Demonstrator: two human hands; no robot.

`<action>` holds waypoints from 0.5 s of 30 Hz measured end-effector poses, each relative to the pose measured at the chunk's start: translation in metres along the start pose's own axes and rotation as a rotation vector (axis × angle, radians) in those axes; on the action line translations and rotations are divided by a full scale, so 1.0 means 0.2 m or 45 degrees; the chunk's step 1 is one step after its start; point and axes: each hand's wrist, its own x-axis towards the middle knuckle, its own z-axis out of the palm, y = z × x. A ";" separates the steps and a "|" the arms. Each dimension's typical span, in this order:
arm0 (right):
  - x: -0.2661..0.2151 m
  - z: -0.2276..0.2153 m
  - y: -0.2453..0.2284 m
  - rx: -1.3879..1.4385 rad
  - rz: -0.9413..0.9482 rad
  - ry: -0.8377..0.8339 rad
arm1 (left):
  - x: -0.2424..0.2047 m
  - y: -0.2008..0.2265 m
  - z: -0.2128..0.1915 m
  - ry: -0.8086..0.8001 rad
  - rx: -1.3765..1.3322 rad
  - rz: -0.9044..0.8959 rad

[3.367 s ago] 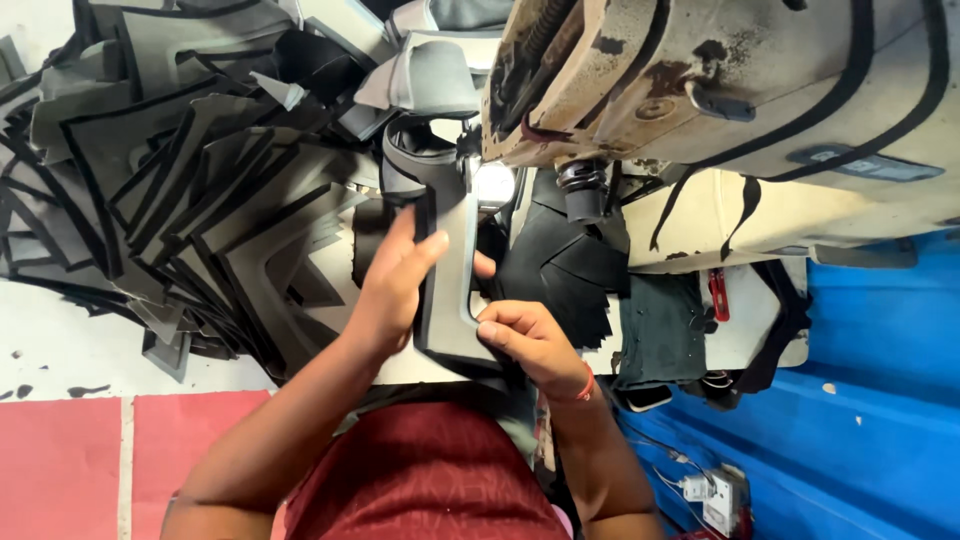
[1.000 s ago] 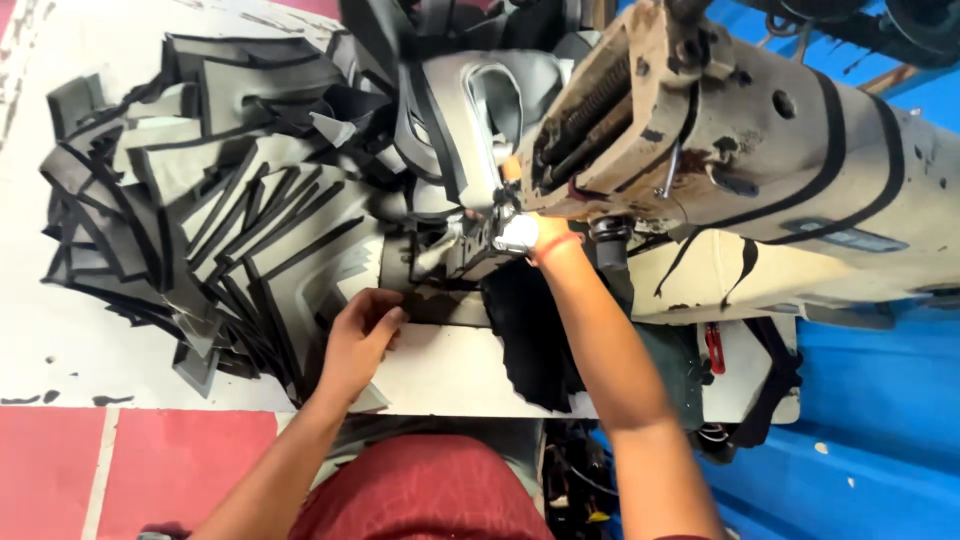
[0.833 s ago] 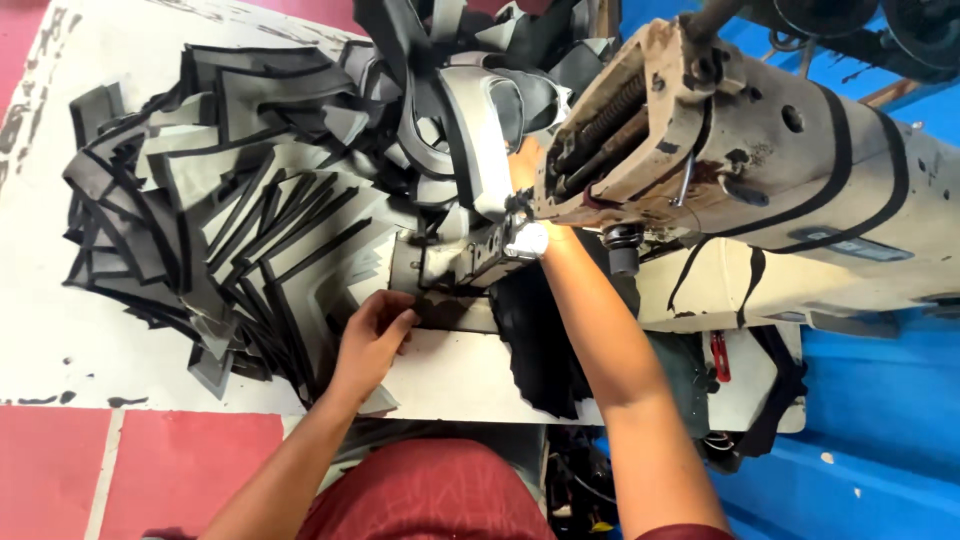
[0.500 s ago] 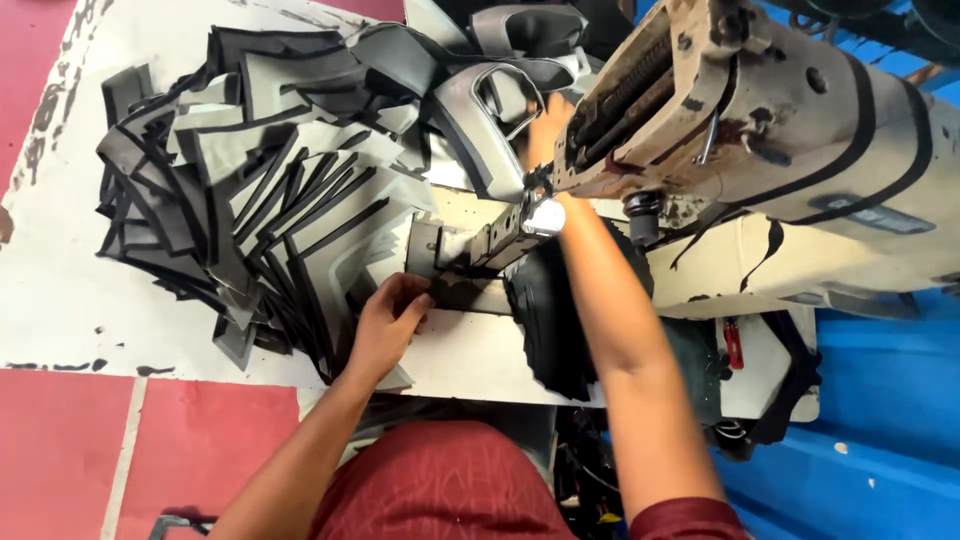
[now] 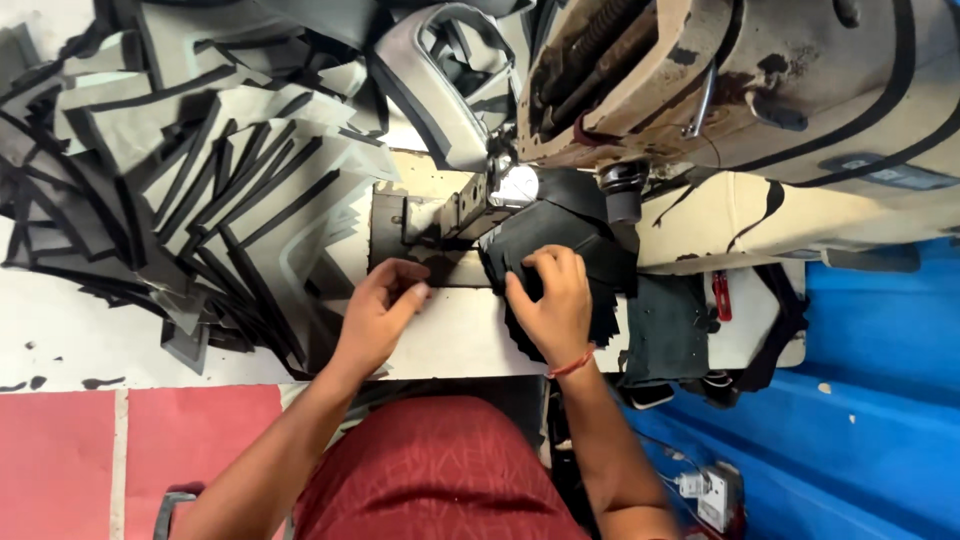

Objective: Aligning and organizing pre-cut shoe upper components at a sewing machine workstation.

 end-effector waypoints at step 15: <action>-0.06 -0.03 0.22 0.612 0.229 -0.143 | -0.05 0.08 0.05 -0.231 -0.151 -0.079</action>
